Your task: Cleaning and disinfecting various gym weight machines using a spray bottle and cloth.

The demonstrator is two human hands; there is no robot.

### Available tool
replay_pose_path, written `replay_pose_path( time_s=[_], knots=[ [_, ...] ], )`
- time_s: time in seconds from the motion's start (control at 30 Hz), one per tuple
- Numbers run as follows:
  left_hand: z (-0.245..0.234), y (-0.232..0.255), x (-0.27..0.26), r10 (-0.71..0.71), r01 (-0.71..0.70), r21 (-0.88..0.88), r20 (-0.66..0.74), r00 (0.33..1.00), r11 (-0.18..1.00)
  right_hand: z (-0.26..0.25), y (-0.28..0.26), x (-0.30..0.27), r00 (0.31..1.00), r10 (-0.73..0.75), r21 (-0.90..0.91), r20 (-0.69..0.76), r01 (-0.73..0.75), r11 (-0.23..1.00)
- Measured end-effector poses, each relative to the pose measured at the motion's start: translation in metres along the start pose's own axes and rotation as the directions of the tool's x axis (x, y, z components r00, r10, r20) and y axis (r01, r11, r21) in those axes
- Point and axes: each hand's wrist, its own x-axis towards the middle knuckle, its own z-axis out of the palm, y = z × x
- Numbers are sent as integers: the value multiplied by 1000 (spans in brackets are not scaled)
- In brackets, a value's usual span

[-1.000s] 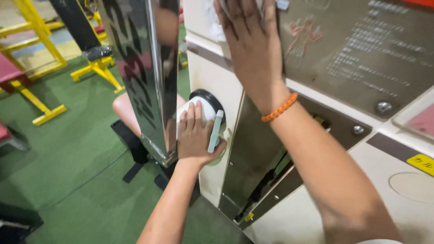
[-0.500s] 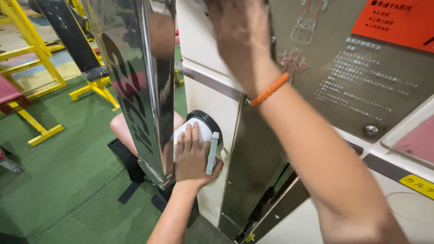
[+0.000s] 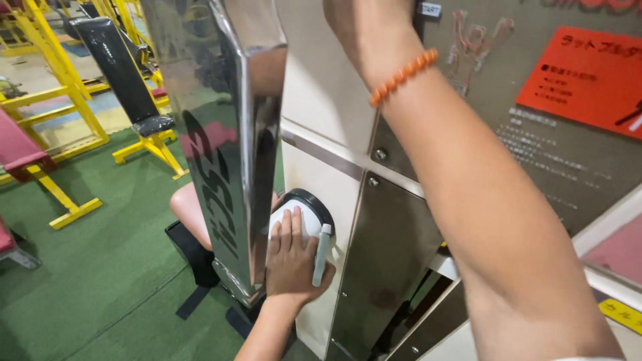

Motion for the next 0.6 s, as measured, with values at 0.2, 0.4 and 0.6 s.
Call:
replay_pose_path(
  time_s=[0.2,0.4,0.6],
  knots=[
    [1,-2,0,-3,6,-44,73,997,999,44,-2,5,985,41,-147,165,-17,989],
    [13,-6,-4,35,-27,102,-73,997,994,90,0,-54,926,153,-317,344,-39,948],
    [14,-7,-9,13,-12,110,-6,1000,994,60,-39,-125,731,-8,-414,683,395,820]
  ],
)
